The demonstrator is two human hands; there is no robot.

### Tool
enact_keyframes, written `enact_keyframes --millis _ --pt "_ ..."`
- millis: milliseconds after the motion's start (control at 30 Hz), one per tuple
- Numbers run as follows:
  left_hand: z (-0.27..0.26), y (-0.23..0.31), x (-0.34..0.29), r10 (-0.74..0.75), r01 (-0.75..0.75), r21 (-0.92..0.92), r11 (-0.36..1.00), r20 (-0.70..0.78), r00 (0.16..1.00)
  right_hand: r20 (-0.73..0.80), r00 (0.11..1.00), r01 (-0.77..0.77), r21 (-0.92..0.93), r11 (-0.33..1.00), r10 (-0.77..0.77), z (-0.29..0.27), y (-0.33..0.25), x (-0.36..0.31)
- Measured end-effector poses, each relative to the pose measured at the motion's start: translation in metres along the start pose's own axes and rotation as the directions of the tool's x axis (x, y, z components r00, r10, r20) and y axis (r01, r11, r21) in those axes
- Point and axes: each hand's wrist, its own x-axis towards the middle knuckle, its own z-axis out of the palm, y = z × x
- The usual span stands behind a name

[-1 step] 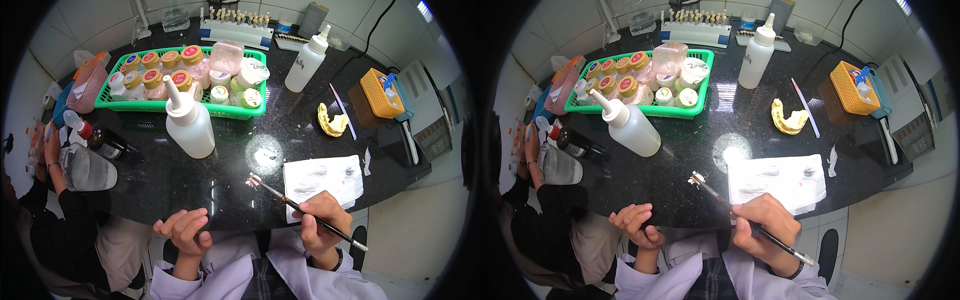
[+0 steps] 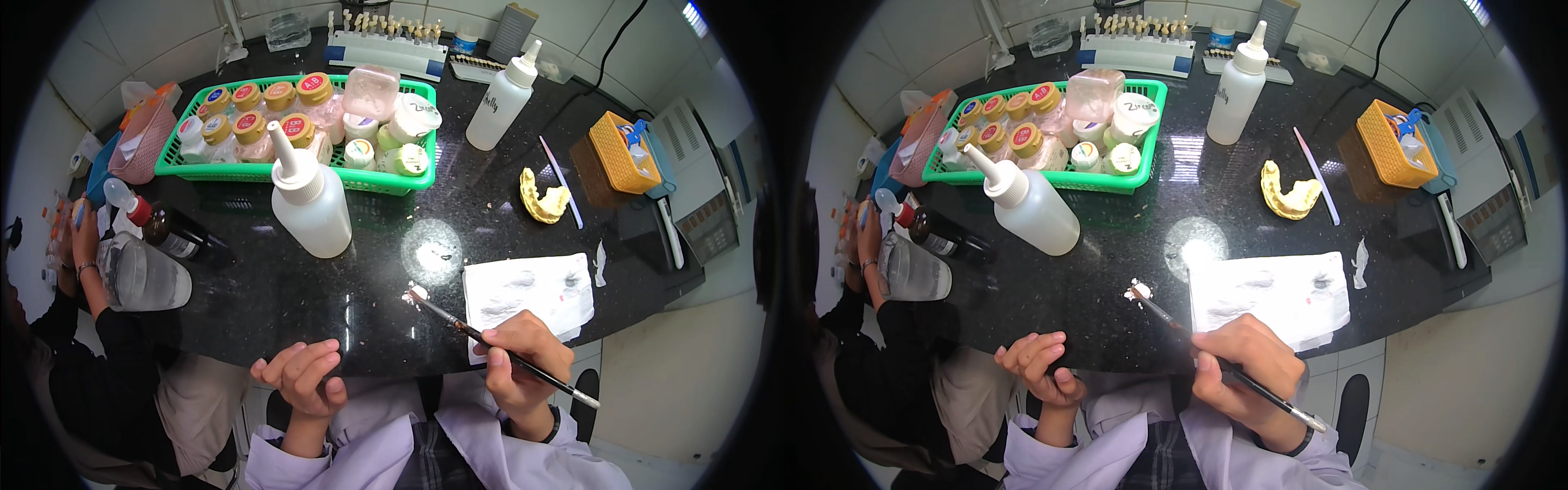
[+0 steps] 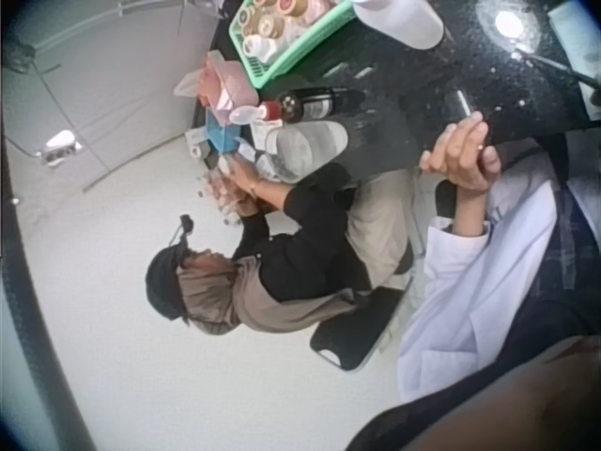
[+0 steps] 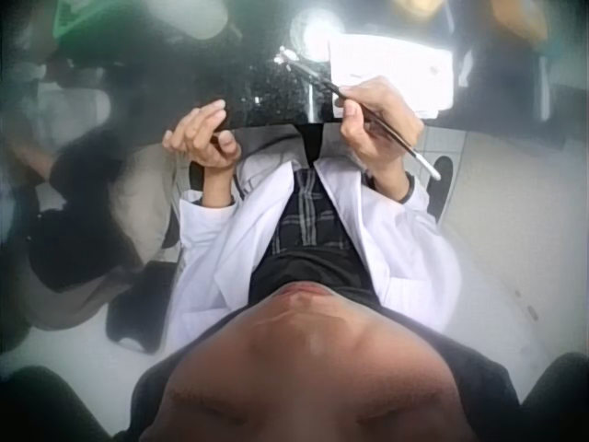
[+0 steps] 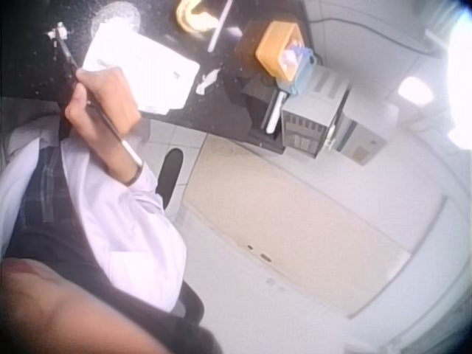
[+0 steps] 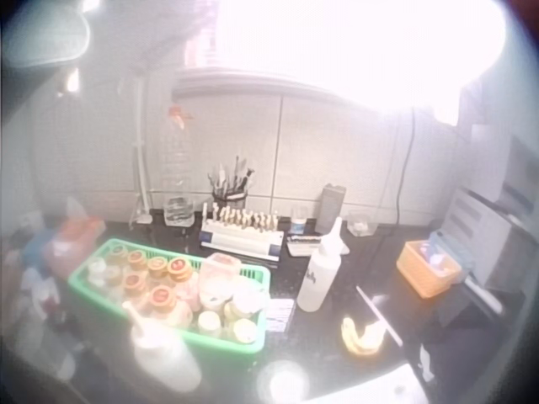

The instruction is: The person mixes a white powder with a liquid on a paper surface using a brush. They repeatedly add liquid from a squeeze bottle and powder from a jar, stirring the mixture into a paste. The person also wipes the brush on a tissue and handles a dental mold nearby.

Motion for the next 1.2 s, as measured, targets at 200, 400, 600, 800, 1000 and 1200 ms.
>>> enact_keyframes --millis 200,400,600,800,1000,1200 --pt "-0.0006 0.0003 -0.0005 -0.003 0.003 -0.004 1.000 -0.003 1.000 0.039 0.999 -0.029 -0.010 1.000 0.029 -0.0007 -0.0020 0.0018" --pt "-0.0004 0.0002 0.0000 -0.001 0.001 -0.005 1.000 -0.004 1.000 0.064 0.997 -0.029 -0.005 1.000 0.029 -0.0013 -0.0014 0.0020" --pt "-0.0008 0.0006 0.0006 -0.005 0.005 -0.009 1.000 0.002 1.000 0.062 0.998 -0.011 -0.016 1.000 0.012 -0.0006 -0.0021 0.0033" --pt "-0.0010 0.0007 0.0009 -0.004 0.004 -0.001 1.000 0.001 1.000 0.021 1.000 -0.010 -0.013 1.000 0.010 -0.0024 0.0000 0.0002" --pt "-0.0003 0.0001 -0.0004 -0.001 0.001 -0.008 1.000 -0.010 1.000 0.017 1.000 -0.024 -0.005 1.000 0.024 -0.0033 0.0005 0.0003" --pt "-0.0002 0.0005 0.0004 0.001 -0.001 -0.005 1.000 -0.012 1.000 0.007 0.999 -0.049 -0.001 0.999 0.049 -0.0028 -0.0001 0.0013"
